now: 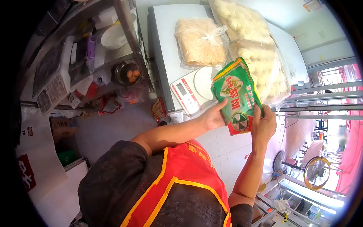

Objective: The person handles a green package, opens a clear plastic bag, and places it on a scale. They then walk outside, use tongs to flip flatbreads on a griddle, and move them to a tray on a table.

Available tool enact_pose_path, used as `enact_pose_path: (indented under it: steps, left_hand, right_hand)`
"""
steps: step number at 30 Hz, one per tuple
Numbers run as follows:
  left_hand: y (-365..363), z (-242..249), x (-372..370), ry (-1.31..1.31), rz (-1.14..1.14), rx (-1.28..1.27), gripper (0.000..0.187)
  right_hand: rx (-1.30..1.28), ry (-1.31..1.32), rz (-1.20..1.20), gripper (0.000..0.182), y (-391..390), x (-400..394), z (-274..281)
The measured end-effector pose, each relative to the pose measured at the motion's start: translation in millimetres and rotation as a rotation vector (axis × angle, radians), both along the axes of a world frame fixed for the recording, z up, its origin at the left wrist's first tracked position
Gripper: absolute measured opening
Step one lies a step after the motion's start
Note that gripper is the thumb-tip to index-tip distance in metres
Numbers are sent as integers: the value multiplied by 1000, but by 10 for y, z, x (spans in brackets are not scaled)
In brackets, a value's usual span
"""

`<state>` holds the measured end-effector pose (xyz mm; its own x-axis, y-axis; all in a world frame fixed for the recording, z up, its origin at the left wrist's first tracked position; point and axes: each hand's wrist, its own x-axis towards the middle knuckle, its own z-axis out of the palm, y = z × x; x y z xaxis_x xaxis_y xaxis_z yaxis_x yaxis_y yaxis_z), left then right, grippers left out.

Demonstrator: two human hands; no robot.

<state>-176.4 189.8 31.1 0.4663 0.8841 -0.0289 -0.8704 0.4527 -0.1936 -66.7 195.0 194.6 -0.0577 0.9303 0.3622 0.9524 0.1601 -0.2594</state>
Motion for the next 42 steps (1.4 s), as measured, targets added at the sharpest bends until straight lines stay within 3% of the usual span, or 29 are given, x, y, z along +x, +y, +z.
enact_pose_path:
  steps: [22, 28, 31, 38, 42]
  left_hand:
    - [-45, 99, -108, -17, -8, -27, 57]
    - [-73, 130, -202, 135, -9, -119, 51]
    - [-68, 126, -219, 171, -4, -110, 49]
    - [-86, 66, -206, 267, -7, -92, 47]
    - [-72, -46, -191, 396, -26, -114, 46]
  right_hand:
    - [27, 60, 63, 23, -46, -2, 31]
    - [23, 57, 63, 21, -77, 52, -15]
    - [2, 191, 36, 19, -104, 95, -79]
    - [-18, 232, 16, 17, -190, 289, -286]
    - [-87, 587, 31, 19, -301, 440, -627]
